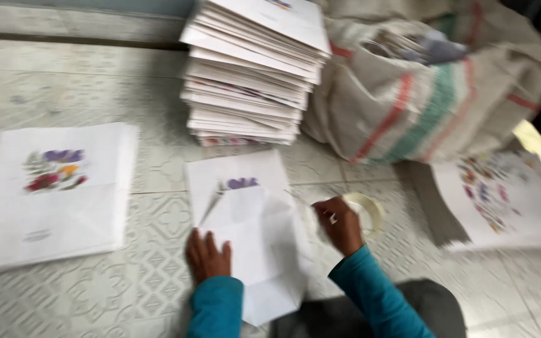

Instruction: The person sits on the floor and folds white paper sheets into envelopes. They apply glue to the flaps using a small brush, press the flaps to seal them, and stack the finished envelopes. The person repeats this process for multiple sheets.

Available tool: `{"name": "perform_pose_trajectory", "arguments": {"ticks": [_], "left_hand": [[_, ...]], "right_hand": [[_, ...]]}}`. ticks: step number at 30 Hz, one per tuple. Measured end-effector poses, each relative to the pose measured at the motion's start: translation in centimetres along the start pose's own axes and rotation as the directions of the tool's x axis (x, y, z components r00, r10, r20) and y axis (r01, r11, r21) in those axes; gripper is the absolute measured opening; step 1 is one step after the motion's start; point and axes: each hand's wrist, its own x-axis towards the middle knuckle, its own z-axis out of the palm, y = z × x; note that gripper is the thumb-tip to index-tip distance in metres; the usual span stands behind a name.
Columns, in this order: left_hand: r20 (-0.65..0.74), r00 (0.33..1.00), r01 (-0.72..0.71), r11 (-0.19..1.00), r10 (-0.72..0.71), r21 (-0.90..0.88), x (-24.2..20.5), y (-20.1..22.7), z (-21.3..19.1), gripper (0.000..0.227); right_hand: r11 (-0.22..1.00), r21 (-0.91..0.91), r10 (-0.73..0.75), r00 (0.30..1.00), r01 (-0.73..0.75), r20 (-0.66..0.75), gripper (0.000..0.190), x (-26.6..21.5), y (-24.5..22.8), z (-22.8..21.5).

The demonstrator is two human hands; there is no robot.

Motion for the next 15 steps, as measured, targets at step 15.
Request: {"name": "perform_pose_trajectory", "arguments": {"ticks": [15], "left_hand": [[0.900,0.432,-0.239,0.955,-0.058,0.177,-4.8,-4.6,-2.7,0.105]], "right_hand": [[0.893,-0.384,0.310,0.939,-0.234,0.149,0.011,-4.9,15.1,-9.6]]}}
